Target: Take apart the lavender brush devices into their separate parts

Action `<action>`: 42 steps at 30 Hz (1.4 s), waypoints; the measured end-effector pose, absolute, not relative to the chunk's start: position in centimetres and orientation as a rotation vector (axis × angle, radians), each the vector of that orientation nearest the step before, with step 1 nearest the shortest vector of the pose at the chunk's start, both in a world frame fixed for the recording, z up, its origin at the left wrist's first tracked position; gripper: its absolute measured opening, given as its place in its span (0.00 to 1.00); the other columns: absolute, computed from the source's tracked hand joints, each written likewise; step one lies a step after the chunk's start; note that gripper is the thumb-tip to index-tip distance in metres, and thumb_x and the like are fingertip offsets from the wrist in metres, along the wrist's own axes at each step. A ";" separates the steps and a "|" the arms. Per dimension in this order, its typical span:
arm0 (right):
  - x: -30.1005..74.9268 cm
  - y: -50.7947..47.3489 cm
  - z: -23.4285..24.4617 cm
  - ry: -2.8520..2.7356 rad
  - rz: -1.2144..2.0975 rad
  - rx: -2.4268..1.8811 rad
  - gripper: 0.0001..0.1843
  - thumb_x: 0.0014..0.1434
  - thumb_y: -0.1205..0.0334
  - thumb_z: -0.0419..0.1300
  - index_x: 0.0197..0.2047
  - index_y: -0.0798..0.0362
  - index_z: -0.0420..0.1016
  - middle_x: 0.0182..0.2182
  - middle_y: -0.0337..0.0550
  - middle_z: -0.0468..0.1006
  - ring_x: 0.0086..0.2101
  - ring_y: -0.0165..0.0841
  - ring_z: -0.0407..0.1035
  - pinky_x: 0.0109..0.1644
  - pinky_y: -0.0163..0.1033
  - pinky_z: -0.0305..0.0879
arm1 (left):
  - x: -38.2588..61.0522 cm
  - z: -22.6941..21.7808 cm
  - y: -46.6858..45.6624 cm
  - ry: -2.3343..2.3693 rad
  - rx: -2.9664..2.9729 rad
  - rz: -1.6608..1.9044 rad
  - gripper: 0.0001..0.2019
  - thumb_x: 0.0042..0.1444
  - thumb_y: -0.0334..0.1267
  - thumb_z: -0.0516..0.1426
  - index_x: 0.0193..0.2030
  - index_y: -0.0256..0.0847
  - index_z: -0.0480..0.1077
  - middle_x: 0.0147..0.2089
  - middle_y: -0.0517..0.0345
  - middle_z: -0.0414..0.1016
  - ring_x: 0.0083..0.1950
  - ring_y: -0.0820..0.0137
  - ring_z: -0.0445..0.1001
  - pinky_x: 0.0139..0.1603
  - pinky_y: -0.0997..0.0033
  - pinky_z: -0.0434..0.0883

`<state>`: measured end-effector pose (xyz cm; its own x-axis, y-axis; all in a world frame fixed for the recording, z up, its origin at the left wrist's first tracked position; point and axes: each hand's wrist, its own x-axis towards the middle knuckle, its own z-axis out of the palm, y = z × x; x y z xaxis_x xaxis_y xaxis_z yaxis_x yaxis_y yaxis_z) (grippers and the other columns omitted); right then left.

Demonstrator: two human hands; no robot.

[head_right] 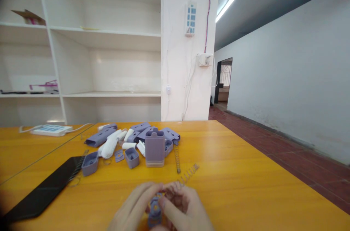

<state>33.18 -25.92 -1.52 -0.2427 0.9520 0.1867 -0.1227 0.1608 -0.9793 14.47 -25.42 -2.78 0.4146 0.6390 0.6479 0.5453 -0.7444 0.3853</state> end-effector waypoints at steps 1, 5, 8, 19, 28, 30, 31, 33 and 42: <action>33.7 -25.5 -1.7 -1.383 1.247 -0.921 0.23 0.58 0.41 0.67 0.41 0.54 0.77 0.24 0.37 0.76 0.22 0.28 0.69 0.27 0.32 0.66 | 14.2 -2.6 -25.2 1.133 2.529 1.188 0.34 0.53 0.35 0.67 0.67 0.49 0.65 0.63 0.49 0.74 0.62 0.56 0.75 0.60 0.64 0.75; 35.2 -24.2 -2.7 -1.323 1.212 -0.967 0.26 0.58 0.36 0.64 0.31 0.52 0.68 0.16 0.32 0.70 0.16 0.24 0.62 0.21 0.29 0.57 | 12.6 -1.0 -24.1 1.287 2.437 0.763 0.41 0.42 0.39 0.72 0.66 0.43 0.69 0.69 0.42 0.67 0.70 0.44 0.64 0.68 0.44 0.66; 35.0 -24.3 -2.7 -1.234 1.317 -0.918 0.25 0.56 0.40 0.69 0.32 0.50 0.63 0.14 0.25 0.64 0.13 0.20 0.53 0.18 0.28 0.49 | 12.0 0.2 -24.0 1.101 2.402 0.644 0.38 0.45 0.40 0.72 0.65 0.47 0.69 0.69 0.47 0.69 0.69 0.48 0.66 0.69 0.43 0.63; 33.8 -25.9 -1.6 -1.277 1.424 -0.823 0.23 0.56 0.43 0.70 0.38 0.52 0.70 0.22 0.31 0.71 0.18 0.21 0.62 0.22 0.28 0.60 | 14.0 0.8 -25.7 0.943 2.348 0.992 0.24 0.51 0.35 0.70 0.56 0.44 0.73 0.51 0.54 0.81 0.51 0.61 0.78 0.52 0.66 0.75; 33.6 -26.0 -1.7 -1.347 1.484 -0.838 0.27 0.51 0.44 0.74 0.43 0.54 0.73 0.26 0.38 0.79 0.23 0.29 0.74 0.28 0.34 0.72 | 13.6 0.0 -25.7 0.869 2.498 1.204 0.11 0.60 0.26 0.55 0.45 0.40 0.75 0.41 0.52 0.81 0.43 0.63 0.79 0.45 0.66 0.76; 33.8 -25.7 -2.1 -1.367 1.435 -0.890 0.26 0.50 0.45 0.75 0.41 0.54 0.73 0.24 0.39 0.79 0.24 0.31 0.74 0.30 0.35 0.72 | 13.2 -0.2 -25.4 0.999 2.518 1.149 0.14 0.59 0.26 0.54 0.49 0.39 0.74 0.47 0.48 0.81 0.49 0.60 0.79 0.51 0.61 0.76; 33.9 -25.5 -2.3 -1.372 1.386 -0.920 0.25 0.49 0.46 0.75 0.40 0.54 0.74 0.23 0.39 0.79 0.24 0.30 0.74 0.30 0.35 0.71 | 13.0 -0.2 -25.2 1.052 2.535 1.095 0.17 0.59 0.26 0.54 0.54 0.39 0.73 0.53 0.46 0.80 0.54 0.58 0.77 0.56 0.57 0.75; 34.0 -25.2 -2.7 -1.377 1.278 -0.976 0.24 0.47 0.47 0.76 0.39 0.54 0.76 0.23 0.38 0.79 0.23 0.30 0.72 0.28 0.33 0.69 | 12.6 -0.1 -24.9 1.065 2.575 0.896 0.27 0.59 0.31 0.59 0.66 0.39 0.65 0.66 0.41 0.71 0.65 0.52 0.70 0.65 0.49 0.69; 33.9 -25.1 -3.4 -1.460 1.072 -1.030 0.17 0.47 0.53 0.76 0.39 0.51 0.83 0.33 0.41 0.79 0.27 0.32 0.70 0.30 0.36 0.69 | 12.7 0.3 -24.7 1.203 2.158 0.720 0.40 0.41 0.38 0.72 0.63 0.41 0.68 0.57 0.48 0.73 0.59 0.53 0.70 0.62 0.53 0.67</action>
